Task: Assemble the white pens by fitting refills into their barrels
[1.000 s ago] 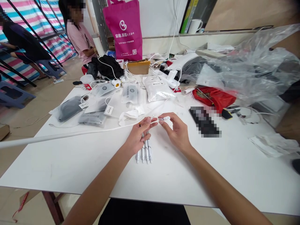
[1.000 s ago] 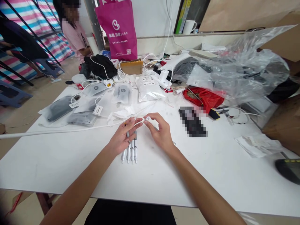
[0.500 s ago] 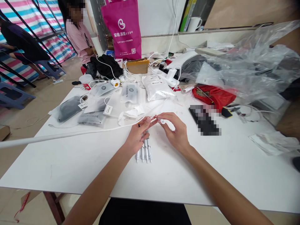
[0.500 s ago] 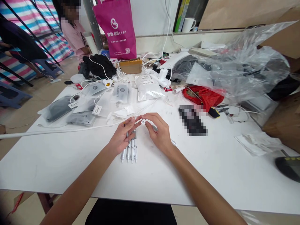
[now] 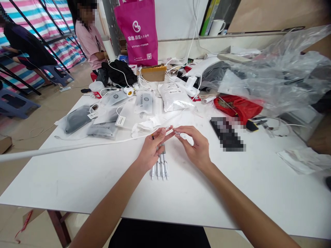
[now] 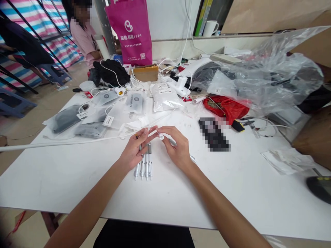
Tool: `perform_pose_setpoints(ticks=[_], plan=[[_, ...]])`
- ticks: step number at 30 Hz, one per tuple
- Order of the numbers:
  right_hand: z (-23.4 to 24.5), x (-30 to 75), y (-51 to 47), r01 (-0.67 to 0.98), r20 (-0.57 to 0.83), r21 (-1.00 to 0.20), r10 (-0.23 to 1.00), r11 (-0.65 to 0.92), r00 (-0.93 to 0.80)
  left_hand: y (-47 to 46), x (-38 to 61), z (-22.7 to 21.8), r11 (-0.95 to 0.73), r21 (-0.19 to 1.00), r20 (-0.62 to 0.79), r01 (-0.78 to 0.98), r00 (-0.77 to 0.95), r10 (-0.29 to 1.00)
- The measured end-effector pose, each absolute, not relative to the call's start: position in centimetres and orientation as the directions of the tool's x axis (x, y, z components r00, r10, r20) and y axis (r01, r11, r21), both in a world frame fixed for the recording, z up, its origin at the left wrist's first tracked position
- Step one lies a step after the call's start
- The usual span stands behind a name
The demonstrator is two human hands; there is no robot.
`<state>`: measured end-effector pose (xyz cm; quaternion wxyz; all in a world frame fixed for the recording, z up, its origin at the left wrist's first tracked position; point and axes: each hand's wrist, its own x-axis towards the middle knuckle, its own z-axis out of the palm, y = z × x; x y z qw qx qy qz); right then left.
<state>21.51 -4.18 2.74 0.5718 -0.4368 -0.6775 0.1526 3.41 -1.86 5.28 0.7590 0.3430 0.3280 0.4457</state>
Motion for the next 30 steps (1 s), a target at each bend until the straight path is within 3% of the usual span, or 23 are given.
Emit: perform_pose_setpoints(ticks=[30], plan=[[2.58, 20.97, -4.24, 0.429, 0.642, -0.714, 0.762, 0.553, 0.087, -2.07, 3.52, 5.42, 0.371, 0.828, -0.204, -0.421, 0.391, 0.898]])
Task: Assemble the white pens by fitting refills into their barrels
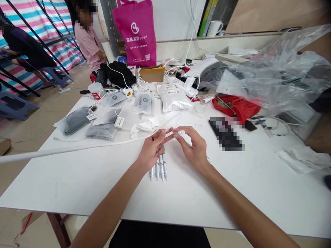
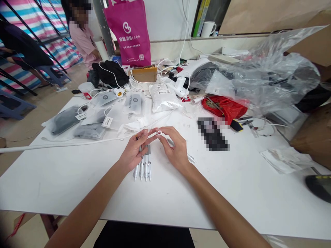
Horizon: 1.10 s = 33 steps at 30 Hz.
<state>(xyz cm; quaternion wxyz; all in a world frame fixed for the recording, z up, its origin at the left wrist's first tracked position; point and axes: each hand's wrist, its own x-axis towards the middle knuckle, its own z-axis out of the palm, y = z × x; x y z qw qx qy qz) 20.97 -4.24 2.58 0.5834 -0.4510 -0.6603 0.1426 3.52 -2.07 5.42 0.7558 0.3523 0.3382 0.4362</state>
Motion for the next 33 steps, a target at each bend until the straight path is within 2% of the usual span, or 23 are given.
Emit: perform_pose_setpoints(ticks=[14, 20, 25, 29, 33], plan=[[2.4, 22.1, -3.4, 0.371, 0.556, -0.804, 0.809, 0.464, 0.192, -1.4, 3.2, 5.4, 0.318, 0.84, -0.194, -0.441, 0.304, 0.933], [2.5, 22.1, -3.6, 0.323, 0.443, -0.87, 0.878, 0.373, 0.18, -1.5, 3.3, 5.4, 0.32, 0.838, -0.202, -0.441, 0.295, 0.934], [2.4, 22.4, -3.5, 0.438, 0.576, -0.776, 0.794, 0.454, 0.196, -1.5, 3.3, 5.5, 0.3, 0.844, -0.188, -0.445, 0.278, 0.942], [2.6, 22.4, -3.4, 0.505, 0.668, -0.682, 0.731, 0.529, 0.138, -1.6, 3.5, 5.3, 0.263, 0.87, -0.164, -0.417, 0.258, 0.952], [2.5, 21.9, -3.8, 0.482, 0.646, -0.691, 0.76, 0.539, 0.076, -1.9, 3.9, 4.8, 0.238, 0.887, -0.147, -0.395, 0.246, 0.958]])
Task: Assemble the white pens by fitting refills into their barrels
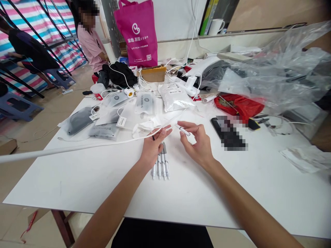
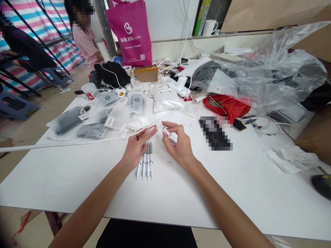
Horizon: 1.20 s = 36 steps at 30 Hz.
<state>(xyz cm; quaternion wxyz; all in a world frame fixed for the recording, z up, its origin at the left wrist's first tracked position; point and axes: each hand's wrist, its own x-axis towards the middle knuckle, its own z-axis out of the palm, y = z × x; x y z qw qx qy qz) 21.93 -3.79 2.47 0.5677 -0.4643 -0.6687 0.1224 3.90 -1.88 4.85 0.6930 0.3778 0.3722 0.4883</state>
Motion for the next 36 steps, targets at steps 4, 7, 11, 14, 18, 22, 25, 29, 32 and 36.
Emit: perform_pose_setpoints(ticks=[4, 7, 11, 14, 18, 22, 25, 29, 32, 36], plan=[[1.7, 21.8, -4.0, 0.536, 0.655, -0.655, 0.754, 0.533, 0.05, -2.2, 4.1, 4.6, 0.233, 0.885, -0.125, -0.402, 0.277, 0.953], [1.4, 22.1, -3.8, 0.511, 0.679, -0.642, 0.734, 0.571, 0.033, -2.2, 4.0, 4.6, 0.225, 0.882, -0.095, -0.414, 0.313, 0.945], [2.0, 22.2, -3.7, 0.542, 0.67, -0.632, 0.742, 0.554, 0.023, -2.2, 4.0, 4.6, 0.239, 0.875, -0.093, -0.42, 0.339, 0.936], [2.6, 22.0, -3.6, 0.57, 0.677, -0.607, 0.736, 0.554, 0.006, -2.1, 4.1, 4.4, 0.265, 0.865, -0.117, -0.425, 0.343, 0.932], [2.7, 21.9, -3.7, 0.564, 0.727, -0.56, 0.686, 0.607, -0.016, -2.1, 4.3, 4.1, 0.28, 0.833, -0.131, -0.477, 0.322, 0.938], [2.2, 21.8, -4.0, 0.539, 0.689, -0.615, 0.725, 0.576, 0.011, -2.2, 4.3, 4.6, 0.273, 0.812, -0.111, -0.516, 0.322, 0.94], [2.0, 21.6, -4.2, 0.555, 0.677, -0.626, 0.735, 0.548, 0.039, -2.4, 4.4, 4.8, 0.254, 0.814, -0.091, -0.523, 0.316, 0.944], [1.8, 21.3, -4.5, 0.606, 0.711, -0.586, 0.699, 0.538, 0.068, -2.5, 4.5, 4.5, 0.241, 0.82, -0.085, -0.519, 0.306, 0.948], [1.8, 21.3, -4.5, 0.634, 0.736, -0.555, 0.673, 0.539, 0.073, -2.5, 4.6, 4.5, 0.243, 0.819, -0.091, -0.521, 0.3, 0.95], [1.8, 21.4, -4.4, 0.618, 0.757, -0.539, 0.651, 0.573, 0.057, -2.5, 4.6, 4.7, 0.249, 0.82, -0.11, -0.515, 0.286, 0.952]])
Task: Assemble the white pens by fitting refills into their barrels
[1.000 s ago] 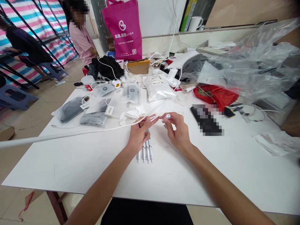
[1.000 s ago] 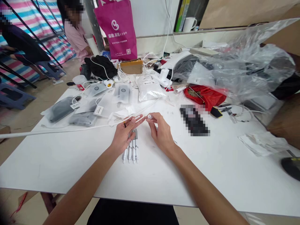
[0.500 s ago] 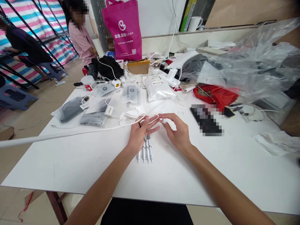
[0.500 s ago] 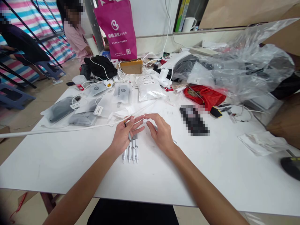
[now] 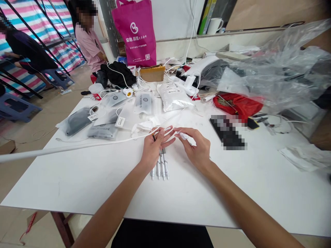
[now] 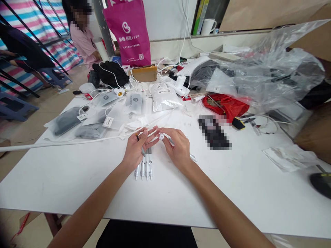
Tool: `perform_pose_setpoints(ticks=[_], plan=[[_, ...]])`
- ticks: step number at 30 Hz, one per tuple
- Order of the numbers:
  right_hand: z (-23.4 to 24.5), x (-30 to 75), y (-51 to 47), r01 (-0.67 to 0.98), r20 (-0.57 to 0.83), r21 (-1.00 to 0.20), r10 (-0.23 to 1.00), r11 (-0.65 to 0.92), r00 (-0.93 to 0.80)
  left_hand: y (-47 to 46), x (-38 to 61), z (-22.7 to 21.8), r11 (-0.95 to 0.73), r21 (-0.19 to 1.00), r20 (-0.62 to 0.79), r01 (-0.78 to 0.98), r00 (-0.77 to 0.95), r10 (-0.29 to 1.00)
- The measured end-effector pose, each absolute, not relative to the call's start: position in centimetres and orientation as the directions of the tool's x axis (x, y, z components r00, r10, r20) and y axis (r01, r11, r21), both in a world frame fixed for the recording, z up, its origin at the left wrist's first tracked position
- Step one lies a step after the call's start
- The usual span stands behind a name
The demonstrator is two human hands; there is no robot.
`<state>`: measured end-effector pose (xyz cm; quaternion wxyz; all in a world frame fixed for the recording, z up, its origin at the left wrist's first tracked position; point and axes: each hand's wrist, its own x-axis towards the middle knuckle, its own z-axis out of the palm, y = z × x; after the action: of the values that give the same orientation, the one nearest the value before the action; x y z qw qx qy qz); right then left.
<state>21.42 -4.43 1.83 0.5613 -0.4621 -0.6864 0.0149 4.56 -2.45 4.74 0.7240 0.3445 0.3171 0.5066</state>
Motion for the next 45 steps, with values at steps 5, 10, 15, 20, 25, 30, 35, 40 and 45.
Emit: perform_pose_setpoints(ticks=[5, 10, 15, 20, 25, 30, 35, 40, 45], plan=[[1.94, 21.42, -4.45, 0.619, 0.782, -0.511, 0.622, 0.596, 0.047, -2.37, 4.53, 4.72, 0.244, 0.824, -0.1, -0.512, 0.292, 0.951], [1.94, 21.32, -4.54, 0.61, 0.762, -0.539, 0.645, 0.581, 0.06, -2.49, 4.48, 4.66, 0.251, 0.821, -0.104, -0.513, 0.299, 0.949], [1.93, 21.37, -4.47, 0.593, 0.77, -0.541, 0.635, 0.596, 0.063, -2.57, 4.5, 4.52, 0.259, 0.816, -0.107, -0.517, 0.306, 0.946], [1.92, 21.34, -4.48, 0.6, 0.767, -0.547, 0.637, 0.584, 0.078, -2.46, 4.55, 4.1, 0.26, 0.811, -0.101, -0.524, 0.312, 0.945], [1.82, 21.29, -4.55, 0.605, 0.775, -0.537, 0.627, 0.588, 0.078, -2.45, 4.54, 4.14, 0.259, 0.817, -0.095, -0.514, 0.323, 0.941], [1.81, 21.24, -4.67, 0.611, 0.763, -0.545, 0.642, 0.574, 0.077, -2.51, 4.58, 4.24, 0.259, 0.817, -0.103, -0.515, 0.312, 0.944], [1.88, 21.21, -4.77, 0.618, 0.764, -0.539, 0.641, 0.573, 0.073, -2.52, 4.56, 4.16, 0.265, 0.82, -0.108, -0.508, 0.316, 0.943], [1.84, 21.23, -4.75, 0.629, 0.779, -0.514, 0.624, 0.583, 0.058, -2.51, 4.52, 4.1, 0.268, 0.824, -0.117, -0.499, 0.313, 0.942], [1.8, 21.18, -4.79, 0.627, 0.774, -0.524, 0.63, 0.576, 0.069, -2.49, 4.5, 4.01, 0.267, 0.825, -0.113, -0.498, 0.318, 0.941]])
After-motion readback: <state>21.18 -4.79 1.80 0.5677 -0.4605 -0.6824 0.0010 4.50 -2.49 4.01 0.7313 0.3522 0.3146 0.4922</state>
